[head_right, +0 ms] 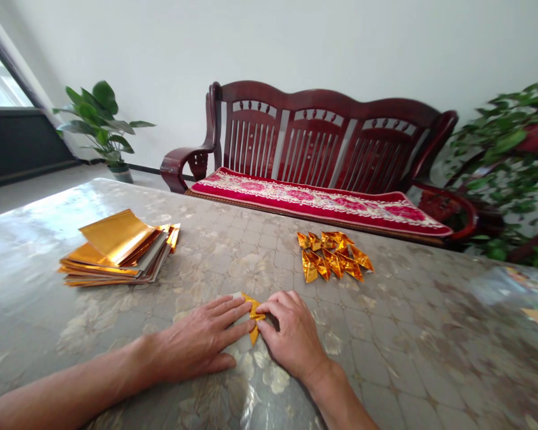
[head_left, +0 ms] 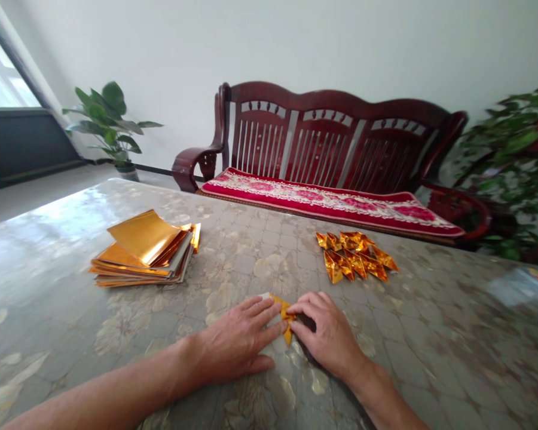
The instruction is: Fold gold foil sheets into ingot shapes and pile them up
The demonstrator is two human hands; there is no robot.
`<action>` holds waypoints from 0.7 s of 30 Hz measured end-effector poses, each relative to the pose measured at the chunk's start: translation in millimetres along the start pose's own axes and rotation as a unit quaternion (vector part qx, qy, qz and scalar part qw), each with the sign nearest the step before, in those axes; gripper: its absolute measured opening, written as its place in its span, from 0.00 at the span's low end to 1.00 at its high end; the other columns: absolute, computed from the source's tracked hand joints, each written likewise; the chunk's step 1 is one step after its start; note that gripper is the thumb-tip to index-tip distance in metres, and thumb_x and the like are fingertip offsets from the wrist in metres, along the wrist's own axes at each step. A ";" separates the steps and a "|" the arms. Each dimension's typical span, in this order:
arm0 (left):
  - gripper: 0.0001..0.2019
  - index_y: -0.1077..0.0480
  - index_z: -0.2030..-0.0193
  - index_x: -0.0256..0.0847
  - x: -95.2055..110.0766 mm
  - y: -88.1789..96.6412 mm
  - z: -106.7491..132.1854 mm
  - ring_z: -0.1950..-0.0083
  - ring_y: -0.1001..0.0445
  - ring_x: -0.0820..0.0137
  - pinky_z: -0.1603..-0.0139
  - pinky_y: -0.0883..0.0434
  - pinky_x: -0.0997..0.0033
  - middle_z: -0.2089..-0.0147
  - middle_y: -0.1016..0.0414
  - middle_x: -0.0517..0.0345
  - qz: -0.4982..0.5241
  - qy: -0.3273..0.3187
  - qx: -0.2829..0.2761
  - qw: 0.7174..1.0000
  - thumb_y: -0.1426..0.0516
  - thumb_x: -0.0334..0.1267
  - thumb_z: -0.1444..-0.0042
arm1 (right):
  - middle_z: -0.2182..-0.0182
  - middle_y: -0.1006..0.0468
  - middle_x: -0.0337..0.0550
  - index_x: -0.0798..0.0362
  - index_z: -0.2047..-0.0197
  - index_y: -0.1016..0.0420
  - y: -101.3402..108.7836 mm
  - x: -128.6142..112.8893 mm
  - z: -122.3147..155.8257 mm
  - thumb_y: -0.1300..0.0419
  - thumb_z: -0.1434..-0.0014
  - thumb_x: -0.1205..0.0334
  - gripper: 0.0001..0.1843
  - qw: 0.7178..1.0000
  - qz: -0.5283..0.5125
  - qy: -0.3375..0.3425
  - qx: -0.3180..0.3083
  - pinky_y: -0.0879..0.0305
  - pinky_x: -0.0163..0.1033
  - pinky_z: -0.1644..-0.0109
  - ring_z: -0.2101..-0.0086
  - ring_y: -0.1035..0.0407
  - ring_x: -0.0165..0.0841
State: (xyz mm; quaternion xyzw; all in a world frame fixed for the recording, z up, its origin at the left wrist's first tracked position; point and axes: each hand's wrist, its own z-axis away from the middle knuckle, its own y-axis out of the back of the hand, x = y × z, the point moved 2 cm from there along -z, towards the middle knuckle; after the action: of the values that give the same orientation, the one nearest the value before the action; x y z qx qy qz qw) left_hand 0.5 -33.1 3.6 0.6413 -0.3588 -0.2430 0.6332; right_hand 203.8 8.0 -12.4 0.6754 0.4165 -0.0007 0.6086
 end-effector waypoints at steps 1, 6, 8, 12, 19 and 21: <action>0.32 0.44 0.33 0.41 -0.6 -0.2 0.1 0.29 0.43 0.58 0.28 0.47 0.57 0.30 0.41 0.44 0.002 -0.003 0.003 1.000 0.41 0.49 0.40 | 0.61 0.24 0.40 0.48 0.59 0.22 -0.5 -1.1 0.1 0.34 0.43 0.66 0.07 1.000 0.006 -0.006 -0.004 0.38 0.43 0.51 0.56 0.34 0.37; 0.30 0.41 0.35 0.42 -2.6 -0.1 -0.9 0.31 0.40 0.56 0.30 0.45 0.54 0.31 0.39 0.44 0.001 -0.012 0.004 1.000 0.41 0.50 0.40 | 0.60 0.25 0.39 0.48 0.61 0.27 -3.3 -4.7 -1.3 0.37 0.43 0.68 0.07 0.999 0.034 -0.034 -0.012 0.40 0.43 0.51 0.56 0.35 0.38; 0.30 0.41 0.35 0.42 -2.3 0.4 -1.1 0.31 0.40 0.56 0.30 0.45 0.53 0.31 0.39 0.44 0.002 -0.012 0.002 1.000 0.41 0.50 0.40 | 0.61 0.26 0.39 0.48 0.62 0.28 -4.0 -4.9 -2.9 0.39 0.42 0.70 0.07 0.998 0.038 -0.040 -0.011 0.40 0.43 0.51 0.56 0.35 0.37; 0.29 0.41 0.35 0.44 -1.3 1.6 0.1 0.32 0.40 0.56 0.32 0.42 0.54 0.32 0.38 0.46 0.012 -0.011 0.011 1.000 0.40 0.48 0.40 | 0.62 0.26 0.37 0.48 0.63 0.29 -5.3 -2.6 -5.9 0.41 0.40 0.70 0.06 0.999 0.028 -0.040 -0.011 0.41 0.42 0.52 0.57 0.35 0.36; 0.25 0.37 0.38 0.46 0.0 2.7 1.1 0.36 0.36 0.58 0.32 0.40 0.56 0.39 0.34 0.50 0.014 0.009 0.010 1.000 0.39 0.46 0.42 | 0.59 0.26 0.41 0.45 0.50 0.25 -6.2 -2.8 -3.4 0.43 0.37 0.71 0.15 0.999 0.048 -0.004 0.008 0.39 0.43 0.51 0.56 0.36 0.37; 0.26 0.37 0.39 0.46 0.6 3.1 0.5 0.37 0.36 0.58 0.32 0.41 0.56 0.40 0.34 0.50 0.013 0.010 0.008 1.000 0.39 0.46 0.42 | 0.58 0.27 0.42 0.43 0.44 0.27 -6.5 -6.9 -2.6 0.44 0.34 0.69 0.18 0.997 0.073 0.028 0.005 0.38 0.43 0.52 0.56 0.36 0.37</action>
State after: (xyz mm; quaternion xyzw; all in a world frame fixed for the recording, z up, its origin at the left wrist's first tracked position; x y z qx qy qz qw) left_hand 0.1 -33.6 6.7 0.6444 -0.3628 -0.2257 0.6343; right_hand 194.4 5.7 -13.6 0.7066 0.3826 0.0604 0.5922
